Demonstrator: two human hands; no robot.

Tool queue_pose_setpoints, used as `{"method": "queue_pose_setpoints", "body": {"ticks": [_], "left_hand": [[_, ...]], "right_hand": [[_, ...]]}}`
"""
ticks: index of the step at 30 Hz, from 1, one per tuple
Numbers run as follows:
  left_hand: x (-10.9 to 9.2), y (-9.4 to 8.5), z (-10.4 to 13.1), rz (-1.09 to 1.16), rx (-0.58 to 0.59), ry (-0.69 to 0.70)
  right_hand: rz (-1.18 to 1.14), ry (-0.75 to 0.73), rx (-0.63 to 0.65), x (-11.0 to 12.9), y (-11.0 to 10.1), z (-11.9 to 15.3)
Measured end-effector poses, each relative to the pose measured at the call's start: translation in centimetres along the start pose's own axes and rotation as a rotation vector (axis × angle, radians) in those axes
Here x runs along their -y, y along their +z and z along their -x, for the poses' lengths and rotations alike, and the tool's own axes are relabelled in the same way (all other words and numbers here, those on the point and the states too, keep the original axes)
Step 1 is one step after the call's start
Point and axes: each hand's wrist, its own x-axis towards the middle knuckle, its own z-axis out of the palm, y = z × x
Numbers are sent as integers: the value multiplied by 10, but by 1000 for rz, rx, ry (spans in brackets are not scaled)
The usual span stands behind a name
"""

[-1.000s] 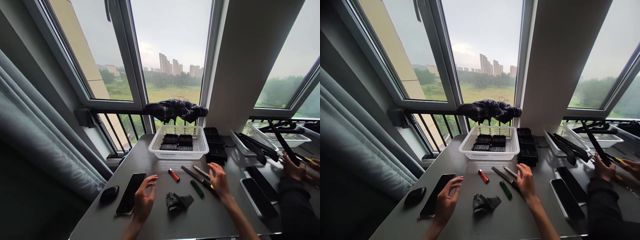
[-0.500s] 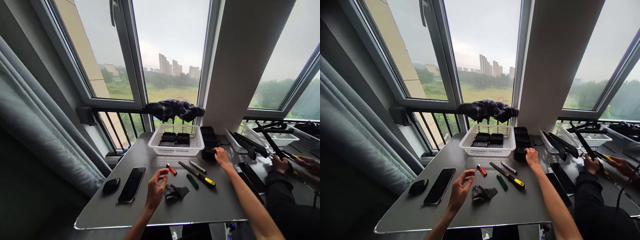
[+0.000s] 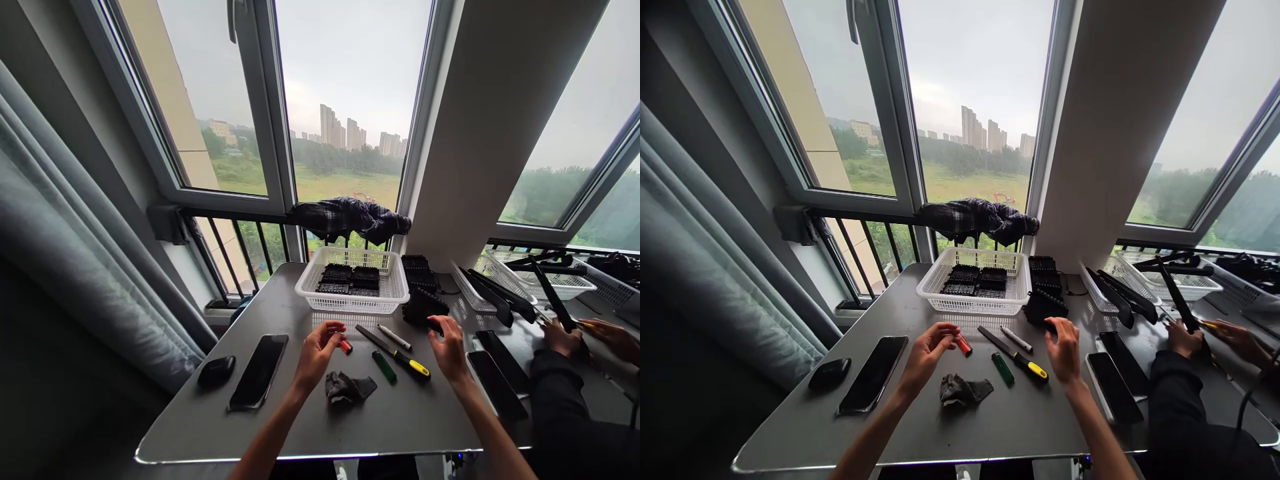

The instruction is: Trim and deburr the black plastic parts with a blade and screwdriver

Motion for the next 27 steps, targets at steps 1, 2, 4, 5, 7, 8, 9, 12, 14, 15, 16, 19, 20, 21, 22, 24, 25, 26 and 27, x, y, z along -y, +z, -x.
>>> {"method": "queue_pose_setpoints", "body": {"ticks": [1,2,4,5,7,8,9,12,14,15,16,19,20,21,22,24,25,26,27], "left_hand": [[-3,5,-5,32,30,-14],[-7,10,-10,57,73,-32],[-16,20,-22,89,173,-56],[-21,25,-28,99,219,-73],[-31,32,-40,112,281,-84],[-35,35,-46,110,307,-81],[-38,36,-51,104,325,-70],[-44,36,-67,73,367,-41],[-45,35,-76,53,380,-36],[-44,35,-81,44,382,-34],[-44,35,-85,39,383,-29],[-40,39,-96,62,387,-27],[-39,41,-100,81,389,-38],[-37,43,-103,107,384,-56],[-36,45,-107,135,372,-76],[-33,46,-114,189,324,-103],[-31,45,-117,208,287,-105],[-30,43,-120,218,249,-103],[-29,41,-124,222,215,-96]], "right_hand": [[-35,-29,-14,12,0,2],[-60,-53,-21,25,0,3],[-94,-106,-15,49,1,2],[-103,-123,-18,60,2,0],[-111,-153,-28,76,4,-7],[-112,-166,-34,81,4,-10],[-110,-177,-44,85,5,-14],[-90,-197,-79,91,6,-24],[-76,-217,-99,92,7,-29],[-70,-232,-107,93,8,-31],[-63,-247,-116,93,10,-33],[-39,-274,-129,93,16,-39],[-33,-275,-128,92,18,-40],[-31,-267,-132,92,21,-42],[-30,-244,-149,92,23,-42],[-38,-144,-224,91,27,-40],[-45,-77,-263,90,30,-37],[-59,-11,-279,90,32,-31],[-77,39,-258,90,36,-22]]}}
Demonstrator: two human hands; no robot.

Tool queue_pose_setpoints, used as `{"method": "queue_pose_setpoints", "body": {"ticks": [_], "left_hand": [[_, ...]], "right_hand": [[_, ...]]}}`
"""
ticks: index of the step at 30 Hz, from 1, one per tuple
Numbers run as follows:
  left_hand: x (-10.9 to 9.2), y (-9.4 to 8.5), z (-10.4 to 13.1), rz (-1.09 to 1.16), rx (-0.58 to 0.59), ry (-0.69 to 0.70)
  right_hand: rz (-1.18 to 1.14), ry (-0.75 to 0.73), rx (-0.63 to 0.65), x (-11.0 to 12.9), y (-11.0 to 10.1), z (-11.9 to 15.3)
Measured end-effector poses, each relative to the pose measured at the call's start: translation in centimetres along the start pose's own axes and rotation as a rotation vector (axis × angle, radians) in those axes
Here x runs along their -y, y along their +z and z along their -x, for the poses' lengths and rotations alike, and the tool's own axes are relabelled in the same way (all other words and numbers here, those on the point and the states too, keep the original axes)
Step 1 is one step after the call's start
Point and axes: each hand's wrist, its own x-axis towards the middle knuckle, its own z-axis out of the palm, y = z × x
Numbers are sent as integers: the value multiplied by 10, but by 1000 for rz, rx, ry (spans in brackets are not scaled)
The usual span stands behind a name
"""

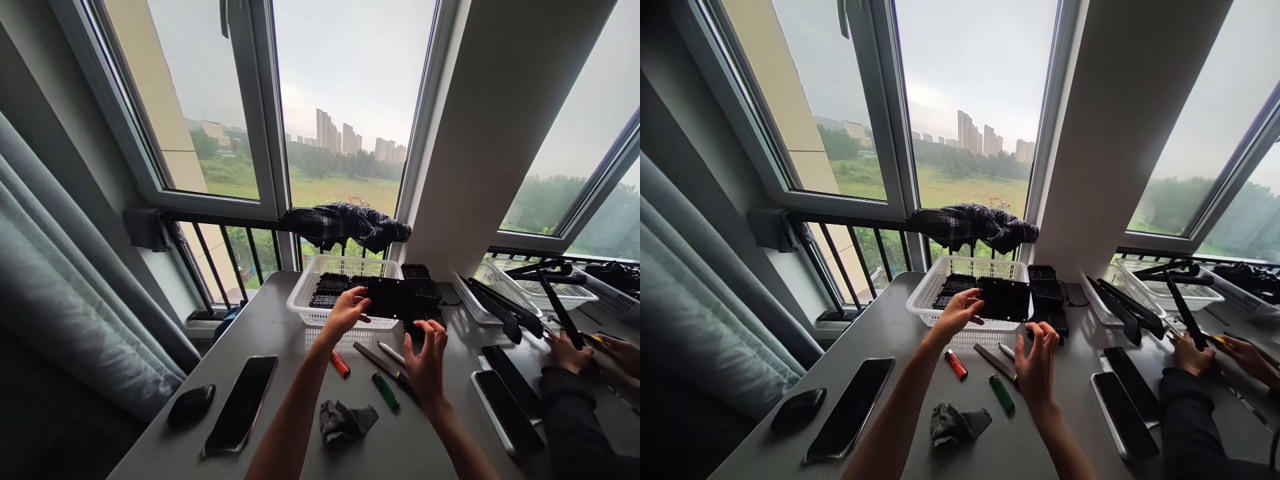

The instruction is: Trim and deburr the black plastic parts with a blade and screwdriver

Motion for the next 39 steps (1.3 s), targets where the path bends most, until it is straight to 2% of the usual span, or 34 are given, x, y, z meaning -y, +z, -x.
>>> {"method": "queue_pose_setpoints", "body": {"ticks": [1,3,5,8,10,13,17,19,21,23,26,30,32,34,36,39], "left_hand": [[0,-3,-2,3,-26,10],[2,-9,-7,17,-57,23],[4,-14,-10,43,-72,24],[9,-18,-14,63,-90,9],[11,-20,-17,64,-86,-6],[12,-22,-19,59,-82,-17],[10,-25,-19,47,-70,-15],[8,-27,-18,40,-73,-10],[6,-28,-16,33,-79,-6],[4,-29,-15,32,-81,-2],[3,-29,-14,35,-80,4],[1,-28,-13,34,-86,10],[1,-27,-13,31,-81,16],[1,-26,-13,26,-77,21],[2,-26,-14,18,-83,26],[3,-27,-15,-2,-90,24]], "right_hand": [[-20,29,69,-1,1,11],[-77,35,311,-4,4,40],[-50,65,408,-8,9,70],[56,92,429,-15,16,105],[116,80,442,-20,21,118],[205,16,440,-25,28,125],[335,-20,375,-29,42,131],[303,28,388,-30,47,134],[158,146,461,-30,47,132],[-83,305,568,-26,42,119],[-517,494,689,-11,29,78],[-1035,630,677,17,12,1],[-1180,668,660,31,9,-32],[-1280,712,727,42,10,-58],[-1354,798,719,52,15,-76],[-1444,849,726,60,27,-88]]}}
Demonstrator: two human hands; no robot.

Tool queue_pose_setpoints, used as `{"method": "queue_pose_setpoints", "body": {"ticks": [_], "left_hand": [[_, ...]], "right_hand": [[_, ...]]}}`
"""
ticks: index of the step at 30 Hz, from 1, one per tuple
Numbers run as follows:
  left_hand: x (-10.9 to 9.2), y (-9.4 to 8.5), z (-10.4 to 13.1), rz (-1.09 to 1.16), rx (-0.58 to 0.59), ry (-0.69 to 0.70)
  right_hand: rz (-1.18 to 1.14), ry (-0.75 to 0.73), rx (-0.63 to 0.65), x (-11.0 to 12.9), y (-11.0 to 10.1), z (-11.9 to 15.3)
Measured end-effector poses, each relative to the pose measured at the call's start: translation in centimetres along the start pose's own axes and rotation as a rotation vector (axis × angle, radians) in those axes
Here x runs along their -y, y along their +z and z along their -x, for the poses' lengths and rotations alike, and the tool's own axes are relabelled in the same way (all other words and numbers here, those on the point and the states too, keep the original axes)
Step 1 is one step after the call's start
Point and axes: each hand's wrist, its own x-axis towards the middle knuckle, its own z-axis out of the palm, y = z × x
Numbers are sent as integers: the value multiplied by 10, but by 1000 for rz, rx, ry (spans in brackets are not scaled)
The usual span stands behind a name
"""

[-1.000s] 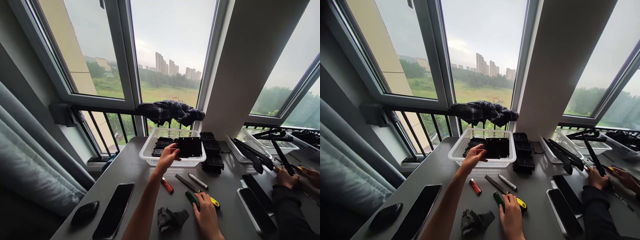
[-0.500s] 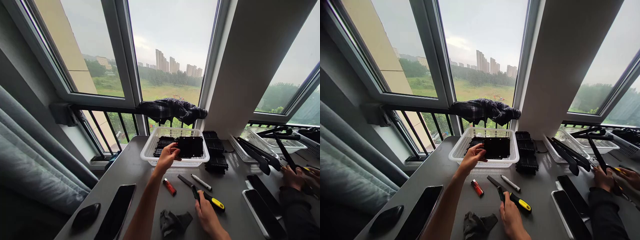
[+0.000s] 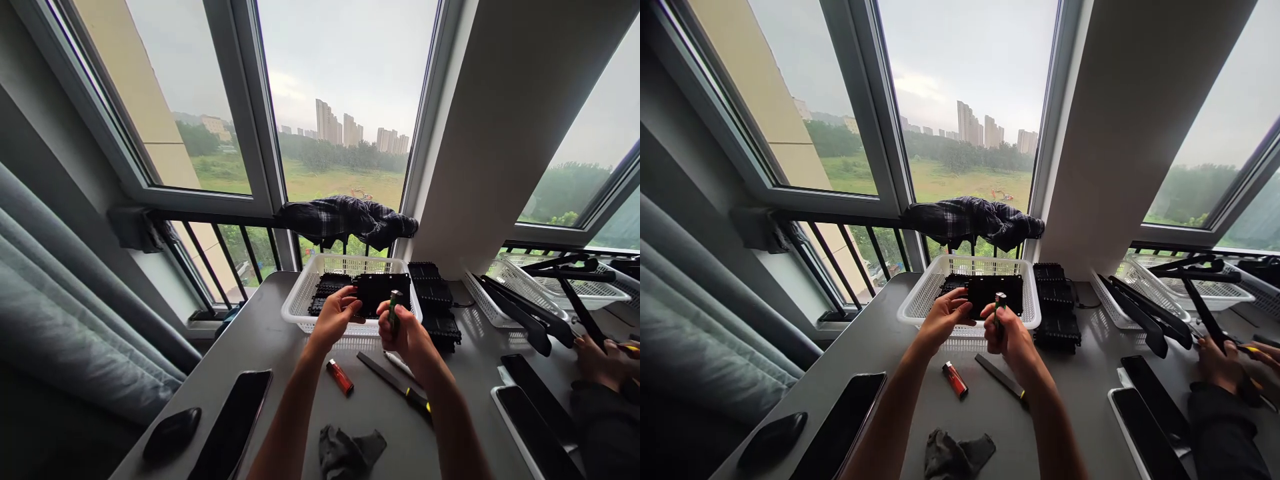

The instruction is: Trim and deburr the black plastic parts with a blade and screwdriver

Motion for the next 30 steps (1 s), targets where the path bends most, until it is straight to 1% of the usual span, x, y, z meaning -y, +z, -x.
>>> {"method": "queue_pose_setpoints", "body": {"ticks": [4,7,10,12,18,23,26,28,30], "left_hand": [[2,-3,-1,4,9,-20],[3,-4,-2,12,2,-21],[2,-3,-3,-12,6,-17],[1,0,-3,-25,11,-21],[-1,6,-2,6,69,-15],[1,6,-1,2,102,14],[1,7,-1,-9,166,45],[2,6,-1,-18,199,73],[5,5,-2,-21,196,90]], "right_hand": [[-71,72,82,-8,-1,-15],[-89,116,64,-11,-6,-21],[-97,144,32,-10,-10,-24],[-115,178,45,-8,-12,-25],[-192,253,177,-5,-9,-23],[-249,293,276,-9,-6,-22],[-280,291,337,-14,-5,-23],[-296,291,361,-16,-4,-23],[-307,298,367,-17,-3,-24]]}}
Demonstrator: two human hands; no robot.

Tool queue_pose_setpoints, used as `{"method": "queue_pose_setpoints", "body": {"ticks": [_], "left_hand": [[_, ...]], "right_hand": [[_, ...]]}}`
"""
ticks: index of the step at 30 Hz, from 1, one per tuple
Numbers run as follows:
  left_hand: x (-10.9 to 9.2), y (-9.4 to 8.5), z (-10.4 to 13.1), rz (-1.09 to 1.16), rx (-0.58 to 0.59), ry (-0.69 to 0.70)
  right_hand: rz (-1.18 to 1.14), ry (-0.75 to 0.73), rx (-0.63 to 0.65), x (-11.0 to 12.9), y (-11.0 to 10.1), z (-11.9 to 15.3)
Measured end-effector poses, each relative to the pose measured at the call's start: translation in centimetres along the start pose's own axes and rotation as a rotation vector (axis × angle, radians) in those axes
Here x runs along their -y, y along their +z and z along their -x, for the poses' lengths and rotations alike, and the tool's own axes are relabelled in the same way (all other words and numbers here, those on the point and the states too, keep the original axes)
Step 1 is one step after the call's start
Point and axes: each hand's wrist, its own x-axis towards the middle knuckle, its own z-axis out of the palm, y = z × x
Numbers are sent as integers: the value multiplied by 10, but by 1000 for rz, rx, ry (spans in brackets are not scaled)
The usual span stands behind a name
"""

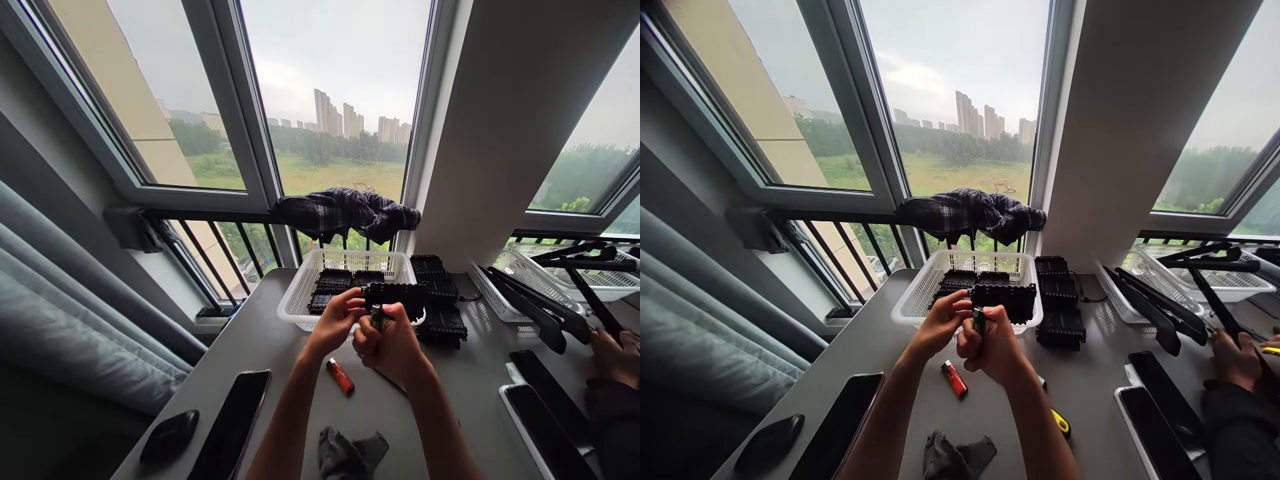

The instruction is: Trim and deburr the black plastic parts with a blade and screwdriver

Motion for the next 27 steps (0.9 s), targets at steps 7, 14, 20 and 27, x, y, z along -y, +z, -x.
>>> {"method": "queue_pose_setpoints", "body": {"ticks": [7,14,20,27], "left_hand": [[7,-2,1,11,-73,-9],[-2,1,1,-15,-32,-4],[-4,1,1,-30,-49,-8],[-3,0,2,-17,-36,-8]], "right_hand": [[-38,-43,-1,-6,-3,-5],[-44,-42,-49,-3,3,-3],[-28,-15,-50,0,8,0],[-72,-4,-67,-1,5,-1]]}}
